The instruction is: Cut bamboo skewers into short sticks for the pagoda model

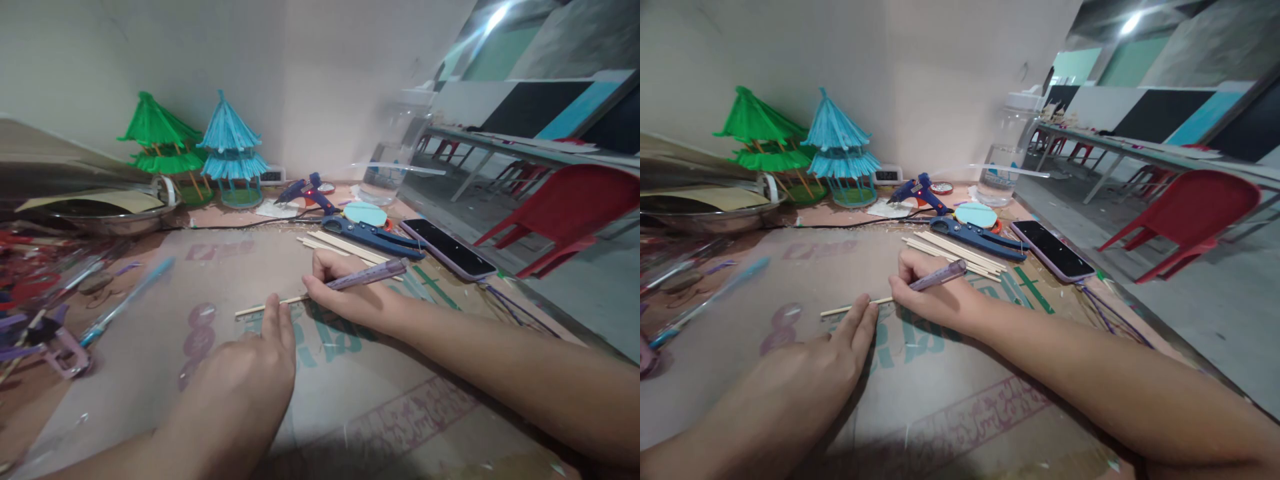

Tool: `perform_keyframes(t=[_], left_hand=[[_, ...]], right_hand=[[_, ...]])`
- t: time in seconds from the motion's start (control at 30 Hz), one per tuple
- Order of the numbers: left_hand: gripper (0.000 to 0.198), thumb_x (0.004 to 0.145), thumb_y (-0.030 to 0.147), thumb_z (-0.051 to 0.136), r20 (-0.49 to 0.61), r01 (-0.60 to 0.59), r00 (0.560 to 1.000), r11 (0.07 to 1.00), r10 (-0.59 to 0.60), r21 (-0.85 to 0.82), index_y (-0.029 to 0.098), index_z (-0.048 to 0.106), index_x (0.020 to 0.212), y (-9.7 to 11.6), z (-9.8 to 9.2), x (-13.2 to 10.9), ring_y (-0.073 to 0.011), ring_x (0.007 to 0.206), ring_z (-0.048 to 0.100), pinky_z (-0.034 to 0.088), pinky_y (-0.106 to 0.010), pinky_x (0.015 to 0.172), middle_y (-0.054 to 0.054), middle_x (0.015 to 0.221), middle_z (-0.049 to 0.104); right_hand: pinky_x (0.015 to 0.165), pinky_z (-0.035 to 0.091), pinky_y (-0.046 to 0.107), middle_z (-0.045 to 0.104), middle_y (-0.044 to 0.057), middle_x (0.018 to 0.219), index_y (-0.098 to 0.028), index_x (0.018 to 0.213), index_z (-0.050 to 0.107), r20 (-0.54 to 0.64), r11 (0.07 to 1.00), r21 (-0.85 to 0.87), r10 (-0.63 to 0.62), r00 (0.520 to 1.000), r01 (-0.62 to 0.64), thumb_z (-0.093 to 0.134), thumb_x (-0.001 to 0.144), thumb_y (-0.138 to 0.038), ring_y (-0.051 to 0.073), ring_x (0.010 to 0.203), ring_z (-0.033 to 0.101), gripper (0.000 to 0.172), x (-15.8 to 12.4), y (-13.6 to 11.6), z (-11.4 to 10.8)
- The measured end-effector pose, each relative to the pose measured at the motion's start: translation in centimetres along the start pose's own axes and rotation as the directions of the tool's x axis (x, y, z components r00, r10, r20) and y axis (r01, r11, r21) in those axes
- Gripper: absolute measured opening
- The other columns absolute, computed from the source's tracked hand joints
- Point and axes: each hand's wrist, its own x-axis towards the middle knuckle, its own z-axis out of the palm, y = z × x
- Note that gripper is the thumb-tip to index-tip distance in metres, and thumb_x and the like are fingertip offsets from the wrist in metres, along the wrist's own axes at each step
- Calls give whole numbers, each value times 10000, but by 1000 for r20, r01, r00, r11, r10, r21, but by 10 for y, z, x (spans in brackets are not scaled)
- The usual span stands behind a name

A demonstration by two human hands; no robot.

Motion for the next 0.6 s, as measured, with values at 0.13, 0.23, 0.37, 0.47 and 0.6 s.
perform_keyframes(t=[0.13, 0.23, 0.37, 0.47, 0.6], left_hand=[[722, 707, -78, 459, -2, -17, 1000, 1000, 17, 21, 84, 467, 1410, -1, -3, -1, -225, 527, 701, 550, -290, 424, -298, 1367, 435], [720, 705, -79, 466, 7, -18, 1000, 1000, 18, 14, 87, 474, 1406, -1, -4, -1, -227, 530, 702, 546, -284, 415, -296, 1365, 445], [729, 719, -86, 452, -2, -31, 1000, 998, 31, 51, 76, 435, 1430, -1, -3, -4, -235, 555, 709, 547, -283, 412, -298, 1388, 416], [727, 724, -87, 441, 17, -36, 999, 996, 35, 82, 74, 431, 1434, -1, -4, -5, -215, 530, 699, 536, -263, 400, -299, 1379, 433], [710, 686, -86, 462, -42, -21, 999, 998, 23, 54, 59, 506, 1380, 0, -2, -6, -184, 489, 676, 513, -231, 387, -317, 1304, 532]], right_hand=[[498, 280, 212, 427, -71, 525, -212, 611, 379, -2, 999, -49, -1, 1000, 1, 561, 817, -210, 80, 500, 392, 275, -1, -1, 1], [490, 284, 208, 435, -72, 528, -209, 621, 391, 3, 1000, -29, 9, 1000, -9, 561, 822, -219, 80, 489, 395, 263, -1, 1, 3], [562, 376, 217, 561, -27, 657, -191, 745, 538, -30, 994, 32, -104, 994, 105, 528, 886, -306, 106, 593, 514, 182, 4, 3, -7], [707, 427, 258, 631, 37, 845, -180, 830, 659, 108, 933, -154, -310, 944, 324, 530, 902, -277, 150, 784, 583, 178, 9, 2, -25], [758, 440, 284, 641, 58, 905, -171, 883, 695, 337, 883, -304, -252, 907, 358, 557, 910, -263, 175, 832, 590, 167, 9, 2, -39]])
